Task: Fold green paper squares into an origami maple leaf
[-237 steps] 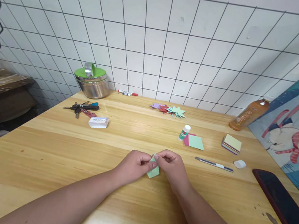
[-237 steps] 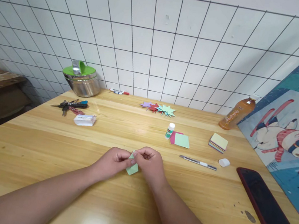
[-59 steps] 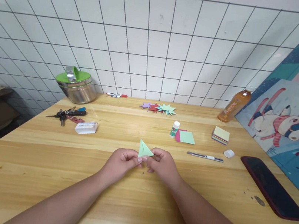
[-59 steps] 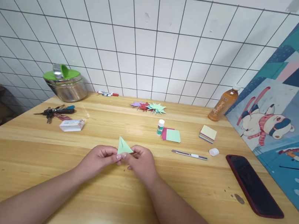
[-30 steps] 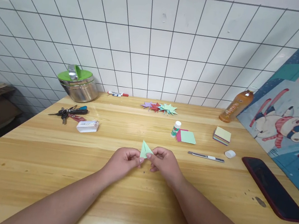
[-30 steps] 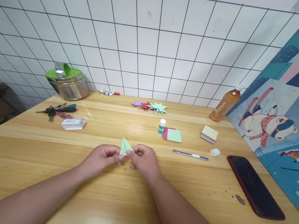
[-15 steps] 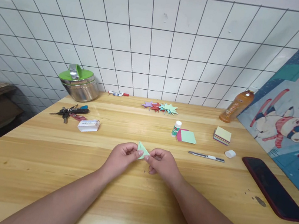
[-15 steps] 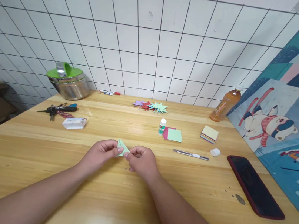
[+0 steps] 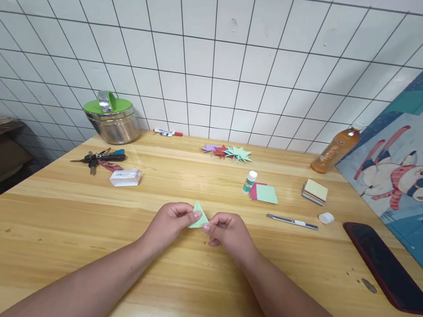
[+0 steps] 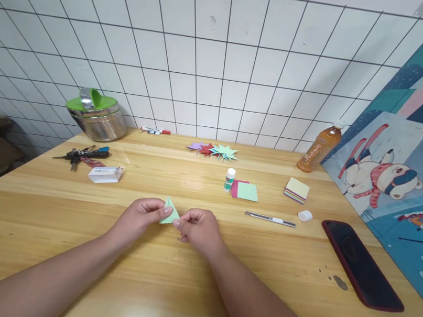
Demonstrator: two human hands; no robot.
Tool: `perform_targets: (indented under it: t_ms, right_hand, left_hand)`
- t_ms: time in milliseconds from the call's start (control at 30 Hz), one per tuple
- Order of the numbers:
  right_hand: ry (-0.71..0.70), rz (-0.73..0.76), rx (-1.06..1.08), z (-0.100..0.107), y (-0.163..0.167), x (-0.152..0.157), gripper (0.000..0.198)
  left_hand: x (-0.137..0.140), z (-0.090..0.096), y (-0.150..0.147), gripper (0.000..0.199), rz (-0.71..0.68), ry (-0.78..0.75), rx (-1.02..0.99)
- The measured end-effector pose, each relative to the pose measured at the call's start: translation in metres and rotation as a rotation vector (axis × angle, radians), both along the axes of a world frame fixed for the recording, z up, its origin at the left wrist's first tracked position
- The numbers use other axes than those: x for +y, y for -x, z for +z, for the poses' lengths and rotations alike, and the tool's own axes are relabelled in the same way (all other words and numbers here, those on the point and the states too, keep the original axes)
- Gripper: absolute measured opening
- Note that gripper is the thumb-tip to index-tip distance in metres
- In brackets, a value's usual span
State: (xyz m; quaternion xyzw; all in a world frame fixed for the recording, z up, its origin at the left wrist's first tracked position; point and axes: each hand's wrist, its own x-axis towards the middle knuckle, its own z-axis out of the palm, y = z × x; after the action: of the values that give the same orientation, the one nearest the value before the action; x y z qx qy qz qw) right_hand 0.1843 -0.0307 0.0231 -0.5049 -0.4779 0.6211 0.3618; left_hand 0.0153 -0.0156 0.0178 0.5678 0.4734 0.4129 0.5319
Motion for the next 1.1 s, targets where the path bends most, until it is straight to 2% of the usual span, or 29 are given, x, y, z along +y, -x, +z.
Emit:
perform_targets:
  t_ms: [100,267,367,467,533,600,667,900,1000,1100]
  right_hand:
    - [0.008,-0.008,-0.005,-0.002,-0.002,0.001,0.029]
    - [-0.015,-0.067,0.015,-0.003,-0.005,0.003,0.029]
    - [-0.031,-0.049,-0.018,-0.004,-0.006,0.003,0.028]
    - [-0.152,-0.050,-0.074,-0.008,-0.005,0.003,0.027]
    - [-0.261,-0.089,-0.089,-0.009,-0.004,0.004,0.034]
    - [-0.318,-0.097,-0.077,-0.009,-0.004,0.004,0.032]
    - [-0.327,-0.084,-0.067,-0.008,-0.005,0.005,0.023]
    - [-0.354,-0.146,-0.145,-0.002,-0.005,0.004,0.018]
    - [-0.331,-0.148,-0.111,-0.003,-0.003,0.003,0.020]
    - [-0.281,-0.080,-0.021,-0.007,-0.002,0.003,0.023]
  left_hand:
    - [0.000,0.001,0.001,0.031,-0.035,0.023,-0.011]
    - [0.001,0.004,0.002,0.036,-0.194,0.110,-0.056]
    - [0.002,0.002,0.000,0.033,-0.162,0.084,0.041]
    - [0.002,-0.001,-0.001,0.030,-0.121,0.051,0.098]
    - [0.001,-0.003,-0.001,0.029,-0.153,0.027,0.174]
    - [-0.001,-0.005,-0.002,0.028,-0.214,0.008,0.247]
    - [-0.003,-0.007,-0.003,0.026,-0.263,-0.008,0.283]
    - [-0.007,-0.006,-0.004,0.026,-0.318,-0.032,0.304]
    - [-0.007,-0.002,-0.005,0.028,-0.312,0.005,0.262]
    - [-0.006,0.000,-0.006,0.029,-0.260,0.004,0.225]
